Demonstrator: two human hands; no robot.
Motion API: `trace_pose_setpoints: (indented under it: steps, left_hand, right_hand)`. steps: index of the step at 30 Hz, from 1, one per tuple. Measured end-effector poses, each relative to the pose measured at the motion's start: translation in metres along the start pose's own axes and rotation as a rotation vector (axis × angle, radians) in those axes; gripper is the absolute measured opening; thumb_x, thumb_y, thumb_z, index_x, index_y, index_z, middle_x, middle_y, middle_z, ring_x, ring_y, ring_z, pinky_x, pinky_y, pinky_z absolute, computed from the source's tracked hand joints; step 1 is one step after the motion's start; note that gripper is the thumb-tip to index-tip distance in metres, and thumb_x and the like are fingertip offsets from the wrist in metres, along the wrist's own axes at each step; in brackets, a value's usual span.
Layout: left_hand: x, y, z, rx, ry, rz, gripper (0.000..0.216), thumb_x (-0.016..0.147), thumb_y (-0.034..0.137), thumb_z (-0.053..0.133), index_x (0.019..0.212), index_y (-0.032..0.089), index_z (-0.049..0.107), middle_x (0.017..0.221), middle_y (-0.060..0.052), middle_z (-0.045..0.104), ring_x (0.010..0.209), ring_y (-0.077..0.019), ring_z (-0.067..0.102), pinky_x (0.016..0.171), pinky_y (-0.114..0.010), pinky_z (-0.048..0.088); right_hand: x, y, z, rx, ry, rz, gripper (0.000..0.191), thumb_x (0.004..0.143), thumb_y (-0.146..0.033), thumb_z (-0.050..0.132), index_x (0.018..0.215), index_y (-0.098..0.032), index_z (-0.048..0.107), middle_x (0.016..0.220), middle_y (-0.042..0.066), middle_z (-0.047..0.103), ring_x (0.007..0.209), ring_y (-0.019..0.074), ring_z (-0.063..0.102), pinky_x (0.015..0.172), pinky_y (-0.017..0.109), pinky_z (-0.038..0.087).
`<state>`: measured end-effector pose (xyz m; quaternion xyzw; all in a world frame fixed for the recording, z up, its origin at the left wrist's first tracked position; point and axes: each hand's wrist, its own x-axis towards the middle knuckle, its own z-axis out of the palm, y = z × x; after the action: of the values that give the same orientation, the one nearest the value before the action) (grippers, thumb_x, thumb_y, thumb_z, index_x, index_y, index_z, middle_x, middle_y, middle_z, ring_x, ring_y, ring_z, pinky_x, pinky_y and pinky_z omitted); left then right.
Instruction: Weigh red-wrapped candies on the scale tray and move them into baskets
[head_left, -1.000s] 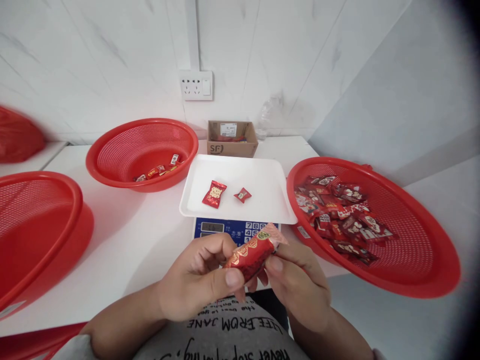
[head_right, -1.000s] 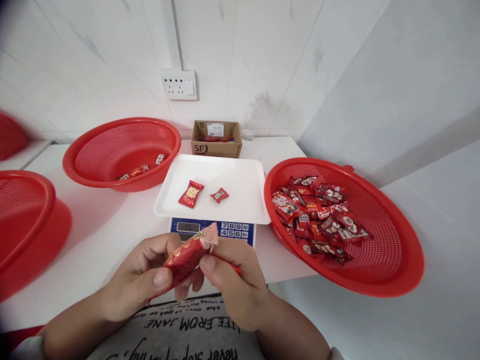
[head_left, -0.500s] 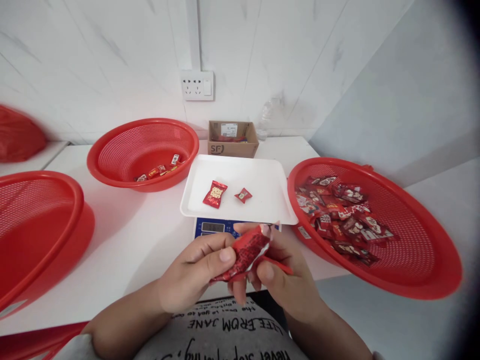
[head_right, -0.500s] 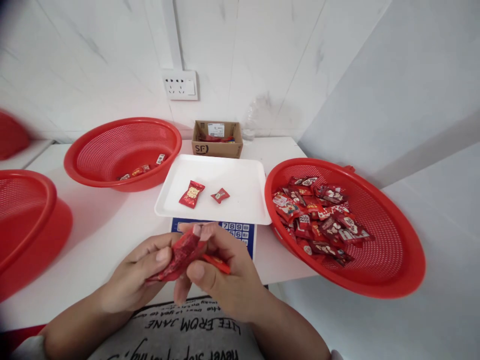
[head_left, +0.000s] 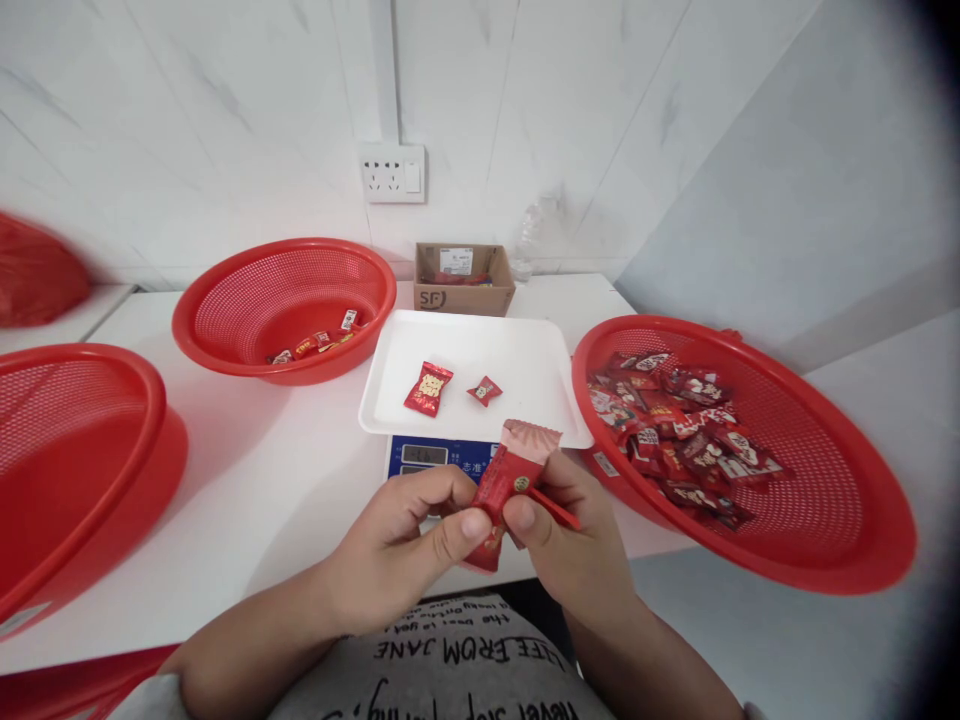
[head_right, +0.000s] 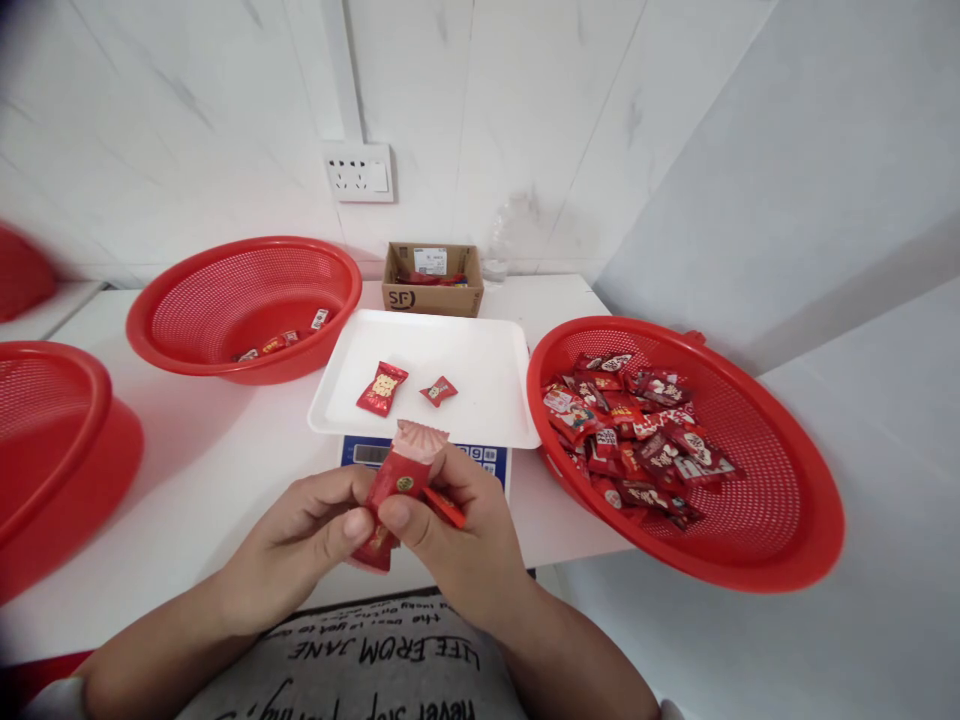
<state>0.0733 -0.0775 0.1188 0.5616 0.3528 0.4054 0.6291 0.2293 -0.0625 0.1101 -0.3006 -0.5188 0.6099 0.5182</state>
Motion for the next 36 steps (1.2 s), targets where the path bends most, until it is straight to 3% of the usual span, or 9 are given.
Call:
trace_pose_setpoints:
  steps: [6, 13, 19, 23, 28, 33, 36]
  left_hand:
    - [-0.002, -0.003, -0.001, 0.104, 0.084, 0.094, 0.035, 0.092, 0.047, 0.05, 0.078, 0.016, 0.055, 0.073, -0.002, 0.059, 0.068, -0.0136, 0.054, 0.064, -0.026, 0.045]
    - [-0.006, -0.005, -0.001, 0.28, 0.151, 0.275, 0.027, 0.095, 0.04, 0.046, 0.081, 0.018, 0.054, 0.073, -0.001, 0.058, 0.065, -0.0133, 0.053, 0.062, -0.026, 0.042]
    - [-0.002, -0.007, 0.0, 0.512, 0.189, 0.39, 0.035, 0.098, 0.039, 0.036, 0.071, 0.019, 0.049, 0.066, -0.001, 0.05, 0.061, -0.0144, 0.047, 0.058, -0.027, 0.038]
    - [0.002, -0.017, -0.003, 0.492, 0.174, 0.319, 0.044, 0.098, 0.048, 0.027, 0.072, 0.019, 0.048, 0.067, -0.002, 0.049, 0.062, -0.0152, 0.046, 0.059, -0.028, 0.037]
    - [0.005, -0.027, -0.009, 0.522, 0.21, 0.234, 0.043, 0.097, 0.049, 0.03, 0.071, 0.02, 0.048, 0.065, 0.0, 0.047, 0.062, -0.0152, 0.044, 0.06, -0.027, 0.036]
    - [0.01, -0.032, -0.014, 0.563, 0.246, 0.177, 0.04, 0.097, 0.045, 0.032, 0.069, 0.02, 0.046, 0.063, 0.001, 0.046, 0.059, -0.0147, 0.041, 0.058, -0.027, 0.033]
    - [0.013, -0.033, -0.017, 0.576, 0.253, 0.136, 0.04, 0.097, 0.046, 0.032, 0.07, 0.02, 0.047, 0.064, 0.001, 0.047, 0.06, -0.0151, 0.043, 0.058, -0.026, 0.034]
  right_hand:
    - [-0.003, 0.002, 0.004, 0.005, -0.066, 0.089, 0.037, 0.069, -0.05, 0.077, 0.084, -0.023, 0.057, 0.073, -0.002, 0.061, 0.06, 0.0114, 0.052, 0.055, 0.024, 0.044]
    - [-0.013, 0.007, 0.001, -0.232, -0.092, 0.064, 0.035, 0.076, -0.054, 0.069, 0.08, -0.022, 0.054, 0.06, -0.006, 0.043, 0.052, 0.0099, 0.035, 0.049, 0.024, 0.031]
    - [-0.007, 0.003, 0.005, -0.326, -0.216, -0.034, 0.024, 0.085, -0.044, 0.061, 0.082, -0.02, 0.056, 0.068, -0.003, 0.048, 0.057, 0.0103, 0.038, 0.05, 0.023, 0.033]
    - [-0.003, 0.008, 0.001, -0.389, -0.189, -0.071, 0.02, 0.087, -0.038, 0.058, 0.079, -0.02, 0.058, 0.066, -0.003, 0.051, 0.056, 0.0104, 0.04, 0.05, 0.023, 0.035]
    - [0.014, 0.014, -0.02, -0.482, -0.064, -0.004, 0.024, 0.087, -0.04, 0.057, 0.077, -0.018, 0.059, 0.069, 0.001, 0.061, 0.063, 0.0148, 0.055, 0.058, 0.026, 0.044]
    - [0.046, 0.015, -0.04, -0.944, 0.032, 0.11, 0.028, 0.085, -0.045, 0.058, 0.077, -0.019, 0.062, 0.071, 0.002, 0.065, 0.065, 0.0181, 0.057, 0.06, 0.029, 0.04]
    - [0.057, 0.012, -0.044, -1.088, 0.047, 0.126, 0.032, 0.085, -0.051, 0.056, 0.087, -0.021, 0.067, 0.067, 0.001, 0.063, 0.064, 0.0194, 0.057, 0.063, 0.031, 0.04]
